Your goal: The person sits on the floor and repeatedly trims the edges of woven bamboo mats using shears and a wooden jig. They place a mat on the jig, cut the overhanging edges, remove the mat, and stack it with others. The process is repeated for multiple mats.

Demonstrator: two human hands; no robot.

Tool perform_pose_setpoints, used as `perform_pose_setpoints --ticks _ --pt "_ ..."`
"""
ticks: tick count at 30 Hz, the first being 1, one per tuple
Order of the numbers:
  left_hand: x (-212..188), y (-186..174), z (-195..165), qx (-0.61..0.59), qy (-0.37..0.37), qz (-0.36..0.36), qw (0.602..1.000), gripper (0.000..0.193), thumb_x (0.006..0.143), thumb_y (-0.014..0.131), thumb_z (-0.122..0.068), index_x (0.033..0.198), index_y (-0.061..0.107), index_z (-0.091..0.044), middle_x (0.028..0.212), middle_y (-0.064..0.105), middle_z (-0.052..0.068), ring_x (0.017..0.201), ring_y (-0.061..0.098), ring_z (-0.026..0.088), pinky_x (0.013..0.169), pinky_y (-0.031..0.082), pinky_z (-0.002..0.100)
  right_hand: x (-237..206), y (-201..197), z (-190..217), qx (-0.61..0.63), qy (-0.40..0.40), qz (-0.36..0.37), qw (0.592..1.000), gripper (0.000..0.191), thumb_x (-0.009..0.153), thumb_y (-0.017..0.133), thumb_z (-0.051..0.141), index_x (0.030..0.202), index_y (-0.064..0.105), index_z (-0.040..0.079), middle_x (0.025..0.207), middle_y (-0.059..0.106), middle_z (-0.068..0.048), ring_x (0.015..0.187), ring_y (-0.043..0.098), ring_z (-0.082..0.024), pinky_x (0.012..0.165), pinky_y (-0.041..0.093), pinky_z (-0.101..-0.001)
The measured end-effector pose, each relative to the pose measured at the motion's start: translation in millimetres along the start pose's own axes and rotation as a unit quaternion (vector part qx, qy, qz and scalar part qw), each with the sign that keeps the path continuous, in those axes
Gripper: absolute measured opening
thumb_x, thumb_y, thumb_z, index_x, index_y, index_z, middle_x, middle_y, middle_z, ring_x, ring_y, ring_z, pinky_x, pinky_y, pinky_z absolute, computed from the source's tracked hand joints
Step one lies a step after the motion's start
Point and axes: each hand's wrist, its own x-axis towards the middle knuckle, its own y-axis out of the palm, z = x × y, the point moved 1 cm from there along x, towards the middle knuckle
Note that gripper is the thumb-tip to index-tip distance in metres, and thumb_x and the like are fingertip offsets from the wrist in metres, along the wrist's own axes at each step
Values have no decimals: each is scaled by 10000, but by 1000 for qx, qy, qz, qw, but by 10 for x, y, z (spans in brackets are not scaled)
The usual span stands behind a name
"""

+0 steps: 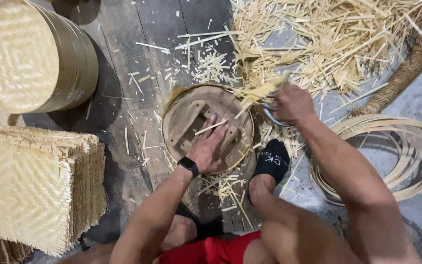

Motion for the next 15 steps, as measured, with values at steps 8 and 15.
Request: perform_pose_setpoints --ticks 8,15 --pt "-41 -56 105 15 47 23 999 1263 623 875 -119 1631 115 -167 1706 177 76 1601 29 361 1317 121 505 285 -4 304 -147 -63 -179 971 494 551 689 340 903 705 -6 822 576 -113 790 590 -248 730 548 -360" --pt "56 42 -59 -87 -321 -79 940 1166 851 682 -719 1595 143 0 1647 178 278 1541 116 416 1248 42 567 -64 44 -117 -27 -18 -60 998 341 807 670 330 1004 704 55 849 548 -126 798 580 -275 725 517 -416"
